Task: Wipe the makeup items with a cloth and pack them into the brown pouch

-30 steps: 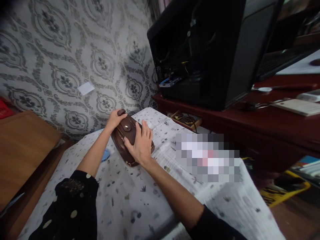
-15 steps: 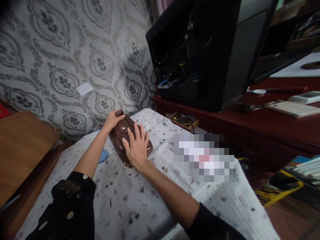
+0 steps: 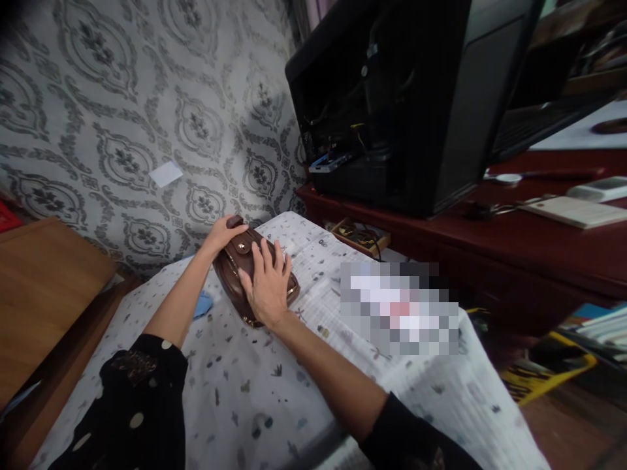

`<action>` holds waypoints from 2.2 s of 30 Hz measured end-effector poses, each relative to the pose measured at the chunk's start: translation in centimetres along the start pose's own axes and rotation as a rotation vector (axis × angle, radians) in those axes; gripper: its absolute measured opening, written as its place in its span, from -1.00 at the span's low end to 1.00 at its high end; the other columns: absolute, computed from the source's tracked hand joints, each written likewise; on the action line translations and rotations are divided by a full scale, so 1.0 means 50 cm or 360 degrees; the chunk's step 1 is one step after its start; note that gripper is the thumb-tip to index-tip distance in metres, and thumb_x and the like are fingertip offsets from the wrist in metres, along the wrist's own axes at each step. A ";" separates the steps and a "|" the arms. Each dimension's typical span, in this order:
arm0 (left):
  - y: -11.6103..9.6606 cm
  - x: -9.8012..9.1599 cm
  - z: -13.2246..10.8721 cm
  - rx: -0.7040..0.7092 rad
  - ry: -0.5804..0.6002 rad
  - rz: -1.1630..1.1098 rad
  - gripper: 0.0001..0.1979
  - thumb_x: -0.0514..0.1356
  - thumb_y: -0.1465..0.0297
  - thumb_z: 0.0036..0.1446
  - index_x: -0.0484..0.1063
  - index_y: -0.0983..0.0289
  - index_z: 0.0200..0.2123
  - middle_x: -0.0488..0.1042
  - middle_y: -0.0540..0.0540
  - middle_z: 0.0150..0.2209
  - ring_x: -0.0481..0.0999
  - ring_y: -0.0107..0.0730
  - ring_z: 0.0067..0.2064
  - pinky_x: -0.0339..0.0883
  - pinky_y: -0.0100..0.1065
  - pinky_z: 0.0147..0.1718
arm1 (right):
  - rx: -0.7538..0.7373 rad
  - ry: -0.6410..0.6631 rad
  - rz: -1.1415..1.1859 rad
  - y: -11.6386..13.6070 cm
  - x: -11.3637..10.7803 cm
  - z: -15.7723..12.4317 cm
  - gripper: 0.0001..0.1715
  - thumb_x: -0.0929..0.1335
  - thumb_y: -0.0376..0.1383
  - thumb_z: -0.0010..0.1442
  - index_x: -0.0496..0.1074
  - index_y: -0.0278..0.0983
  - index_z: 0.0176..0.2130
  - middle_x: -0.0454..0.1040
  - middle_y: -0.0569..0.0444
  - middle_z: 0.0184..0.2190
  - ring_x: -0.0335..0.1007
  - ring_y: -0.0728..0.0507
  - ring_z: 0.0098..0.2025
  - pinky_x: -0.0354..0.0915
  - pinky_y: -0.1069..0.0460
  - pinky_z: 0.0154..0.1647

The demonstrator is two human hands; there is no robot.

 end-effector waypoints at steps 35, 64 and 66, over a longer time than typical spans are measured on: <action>-0.050 -0.004 -0.143 0.0223 -0.0400 0.0488 -0.66 0.26 0.20 0.20 0.44 0.17 0.01 0.49 0.16 0.00 0.41 -0.07 0.12 0.24 -0.08 0.18 | 0.0354 -0.0285 0.0543 -0.098 0.005 0.004 -0.42 0.04 -0.06 0.48 0.30 -0.30 0.21 0.43 -0.20 0.17 0.34 -0.25 0.19 0.23 -0.25 0.24; -0.070 0.019 -0.186 0.0268 0.0102 0.0580 -0.09 0.43 0.14 -0.08 0.15 0.14 0.31 0.06 0.25 0.38 -0.03 0.09 0.45 -0.08 0.02 0.39 | -0.0167 -0.0114 0.0207 -0.012 0.004 -0.025 -0.38 0.16 -0.11 0.43 0.17 -0.32 0.35 0.20 -0.24 0.37 0.02 -0.30 0.43 -0.07 -0.34 0.42; -0.073 0.017 -0.189 0.0303 0.0093 0.0565 -0.16 0.39 0.11 -0.01 0.17 0.13 0.30 0.10 0.24 0.37 -0.01 0.07 0.44 -0.07 0.01 0.39 | -0.0181 -0.0086 0.0169 -0.012 0.013 -0.027 -0.33 0.19 -0.10 0.41 0.13 -0.33 0.37 0.19 -0.26 0.38 0.01 -0.31 0.44 -0.08 -0.34 0.43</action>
Point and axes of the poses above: each hand's wrist, its own z-axis towards the middle knuckle, its own x-axis out of the palm, y = z × x, the point moved 8 cm from there along z, towards the middle knuckle
